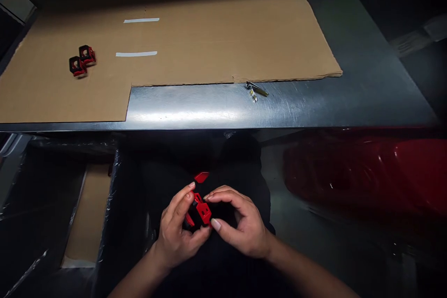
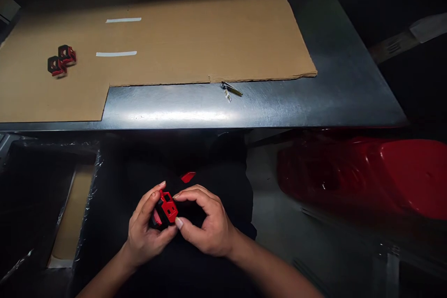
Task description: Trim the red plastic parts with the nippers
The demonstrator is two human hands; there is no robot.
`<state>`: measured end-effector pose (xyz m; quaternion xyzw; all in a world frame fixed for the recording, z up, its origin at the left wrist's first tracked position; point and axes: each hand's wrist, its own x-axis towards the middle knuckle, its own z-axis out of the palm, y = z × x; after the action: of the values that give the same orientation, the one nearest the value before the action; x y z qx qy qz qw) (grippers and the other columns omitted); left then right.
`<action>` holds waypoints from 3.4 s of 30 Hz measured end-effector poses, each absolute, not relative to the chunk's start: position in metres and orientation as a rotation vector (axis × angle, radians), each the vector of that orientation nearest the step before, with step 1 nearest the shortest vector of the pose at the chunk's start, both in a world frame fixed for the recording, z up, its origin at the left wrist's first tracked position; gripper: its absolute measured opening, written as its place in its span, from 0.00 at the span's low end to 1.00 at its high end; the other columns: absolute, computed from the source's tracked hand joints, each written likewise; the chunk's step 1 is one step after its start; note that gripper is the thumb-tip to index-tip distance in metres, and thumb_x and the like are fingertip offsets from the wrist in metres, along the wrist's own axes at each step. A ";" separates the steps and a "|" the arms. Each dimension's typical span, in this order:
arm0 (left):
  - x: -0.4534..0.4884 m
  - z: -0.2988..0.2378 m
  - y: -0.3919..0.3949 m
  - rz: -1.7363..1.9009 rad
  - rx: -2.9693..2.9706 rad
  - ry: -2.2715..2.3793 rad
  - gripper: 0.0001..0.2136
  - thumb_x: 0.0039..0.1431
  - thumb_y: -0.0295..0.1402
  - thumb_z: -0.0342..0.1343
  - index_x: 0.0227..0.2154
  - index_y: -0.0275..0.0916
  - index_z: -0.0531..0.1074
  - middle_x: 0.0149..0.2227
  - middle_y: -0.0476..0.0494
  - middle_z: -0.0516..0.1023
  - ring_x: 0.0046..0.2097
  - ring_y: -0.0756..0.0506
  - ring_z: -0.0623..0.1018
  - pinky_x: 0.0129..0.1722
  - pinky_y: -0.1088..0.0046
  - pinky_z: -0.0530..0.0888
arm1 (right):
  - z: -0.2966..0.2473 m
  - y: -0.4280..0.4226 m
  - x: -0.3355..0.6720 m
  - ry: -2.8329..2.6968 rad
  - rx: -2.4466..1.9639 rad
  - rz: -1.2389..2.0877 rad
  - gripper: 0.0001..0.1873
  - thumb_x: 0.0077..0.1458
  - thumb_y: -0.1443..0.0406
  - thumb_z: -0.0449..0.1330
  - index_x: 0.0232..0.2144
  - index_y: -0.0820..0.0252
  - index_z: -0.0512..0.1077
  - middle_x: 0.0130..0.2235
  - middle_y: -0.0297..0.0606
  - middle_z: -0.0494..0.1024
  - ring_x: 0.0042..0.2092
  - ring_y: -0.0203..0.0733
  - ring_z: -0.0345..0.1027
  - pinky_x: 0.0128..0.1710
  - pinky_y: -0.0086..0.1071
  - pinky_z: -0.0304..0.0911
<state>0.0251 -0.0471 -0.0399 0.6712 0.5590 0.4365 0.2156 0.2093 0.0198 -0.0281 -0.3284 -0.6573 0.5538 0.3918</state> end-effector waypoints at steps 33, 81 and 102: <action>0.028 -0.062 -0.045 1.370 2.252 1.396 0.48 0.57 0.28 0.64 0.71 0.43 0.35 0.50 0.40 0.81 0.39 0.45 0.81 0.34 0.68 0.79 | -0.044 0.017 0.211 -1.066 -0.680 2.106 0.15 0.53 0.67 0.69 0.44 0.53 0.80 0.43 0.37 0.81 0.41 0.37 0.78 0.39 0.28 0.74; 0.013 -0.029 -0.046 0.854 1.657 1.423 0.38 0.51 0.27 0.63 0.65 0.46 0.57 0.54 0.37 0.70 0.51 0.38 0.79 0.49 0.54 0.81 | -0.033 0.042 0.195 -0.953 -0.932 2.657 0.23 0.41 0.56 0.77 0.30 0.64 0.72 0.23 0.28 0.73 0.22 0.27 0.62 0.22 0.22 0.57; 0.015 -0.041 -0.052 1.114 1.530 1.415 0.35 0.57 0.41 0.60 0.66 0.44 0.58 0.57 0.33 0.69 0.56 0.34 0.76 0.51 0.53 0.79 | -0.004 0.208 0.253 -1.653 -1.530 0.372 0.14 0.59 0.55 0.65 0.42 0.56 0.80 0.34 0.41 0.80 0.35 0.45 0.73 0.40 0.43 0.68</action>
<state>0.0150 -0.0523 -0.0415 0.5989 0.5540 0.4363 0.3795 0.2525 0.2079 -0.0038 -0.6093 -0.6584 0.1483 0.4163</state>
